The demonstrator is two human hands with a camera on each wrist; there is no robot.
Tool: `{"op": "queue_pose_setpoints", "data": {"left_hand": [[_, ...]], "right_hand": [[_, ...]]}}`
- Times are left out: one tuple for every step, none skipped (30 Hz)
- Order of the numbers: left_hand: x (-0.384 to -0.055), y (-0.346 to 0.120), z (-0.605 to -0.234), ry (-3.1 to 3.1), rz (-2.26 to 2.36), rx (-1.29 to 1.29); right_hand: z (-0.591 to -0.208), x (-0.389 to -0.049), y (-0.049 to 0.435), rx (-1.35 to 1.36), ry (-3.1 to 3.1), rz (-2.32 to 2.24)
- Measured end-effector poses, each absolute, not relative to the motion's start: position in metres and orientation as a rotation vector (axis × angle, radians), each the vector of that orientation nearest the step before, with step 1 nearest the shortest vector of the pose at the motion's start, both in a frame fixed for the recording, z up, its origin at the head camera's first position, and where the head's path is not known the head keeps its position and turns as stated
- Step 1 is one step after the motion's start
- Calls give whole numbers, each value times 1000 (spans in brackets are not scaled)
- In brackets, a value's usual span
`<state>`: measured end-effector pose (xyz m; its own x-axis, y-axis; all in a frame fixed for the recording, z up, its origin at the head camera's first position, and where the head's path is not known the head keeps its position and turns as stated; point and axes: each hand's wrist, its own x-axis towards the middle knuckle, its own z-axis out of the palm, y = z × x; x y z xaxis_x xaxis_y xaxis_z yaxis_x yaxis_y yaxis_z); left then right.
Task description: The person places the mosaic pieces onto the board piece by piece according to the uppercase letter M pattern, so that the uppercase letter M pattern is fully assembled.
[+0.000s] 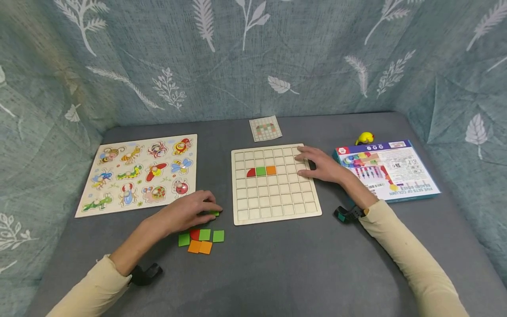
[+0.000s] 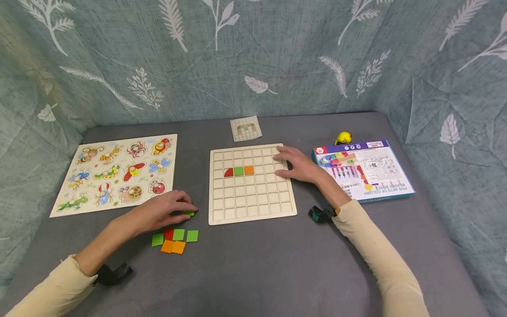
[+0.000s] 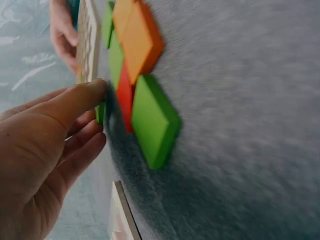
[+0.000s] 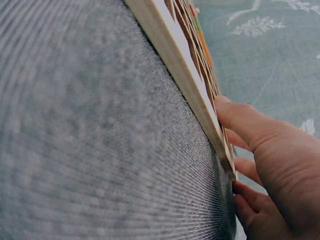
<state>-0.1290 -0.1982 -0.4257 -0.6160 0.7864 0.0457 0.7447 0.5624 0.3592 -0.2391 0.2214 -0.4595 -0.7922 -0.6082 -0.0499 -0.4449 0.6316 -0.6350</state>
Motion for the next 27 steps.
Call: {"op": "queue_pose_setpoints", "data": {"left_hand": [[-131,-198,-425,2691,543,1313],[-132,-197,-424,2711,559,1311],[-134,-197,-423,2725,580,1309],[-135,-196,-423,2737,596,1309],[-135,-196,-422,2745,600,1314],[-136,-196,-422,2752,597,1324],[-137,-195,-421,2755,597,1332],[-137,-195,-421,2755,599,1342],[-138,-195,-421,2756,606,1345],[-138,-194,-421,2759,611,1349],[-138,-194,-421,2760,620,1349],[-139,-194,-421,2760,631,1349],[-139,-194,-421,2759,641,1351],[-140,-194,-421,2758,653,1351],[-140,-194,-421,2758,662,1349],[-140,-194,-422,2757,670,1349],[-140,-194,-422,2756,677,1349],[-140,-194,-422,2757,682,1350],[-140,-194,-422,2757,688,1349],[-140,-194,-422,2758,696,1344],[-140,-194,-422,2758,698,1339],[-139,-194,-422,2760,700,1333],[-139,-194,-422,2761,705,1330],[-139,-194,-422,2762,708,1327],[-139,-194,-422,2761,711,1326],[-139,-194,-422,2762,712,1326],[-140,-193,-422,2762,710,1328]], "right_hand": [[-460,-239,221,-856,2598,-908],[-460,-240,221,-858,2600,-908],[-460,-240,221,-860,2603,-907],[-460,-240,221,-860,2605,-902],[-461,-240,221,-860,2603,-898],[-461,-240,221,-857,2600,-894],[-461,-240,221,-854,2598,-889],[-461,-239,221,-850,2597,-887],[-461,-239,221,-844,2595,-888],[-461,-239,221,-843,2593,-891],[-461,-239,221,-844,2595,-893],[-461,-239,221,-846,2597,-894],[-461,-239,222,-848,2597,-900],[-462,-240,222,-853,2599,-903],[-462,-240,222,-858,2600,-906],[-462,-240,222,-862,2599,-909],[-462,-240,222,-865,2600,-910],[-462,-240,222,-866,2599,-909],[-462,-239,222,-867,2597,-910],[-461,-239,222,-868,2597,-909],[-461,-239,222,-867,2596,-908],[-461,-239,222,-866,2594,-909],[-460,-238,222,-867,2594,-908],[-460,-238,222,-865,2593,-909],[-460,-238,221,-864,2591,-913],[-460,-238,221,-863,2591,-913],[-460,-238,221,-861,2590,-913]]}}
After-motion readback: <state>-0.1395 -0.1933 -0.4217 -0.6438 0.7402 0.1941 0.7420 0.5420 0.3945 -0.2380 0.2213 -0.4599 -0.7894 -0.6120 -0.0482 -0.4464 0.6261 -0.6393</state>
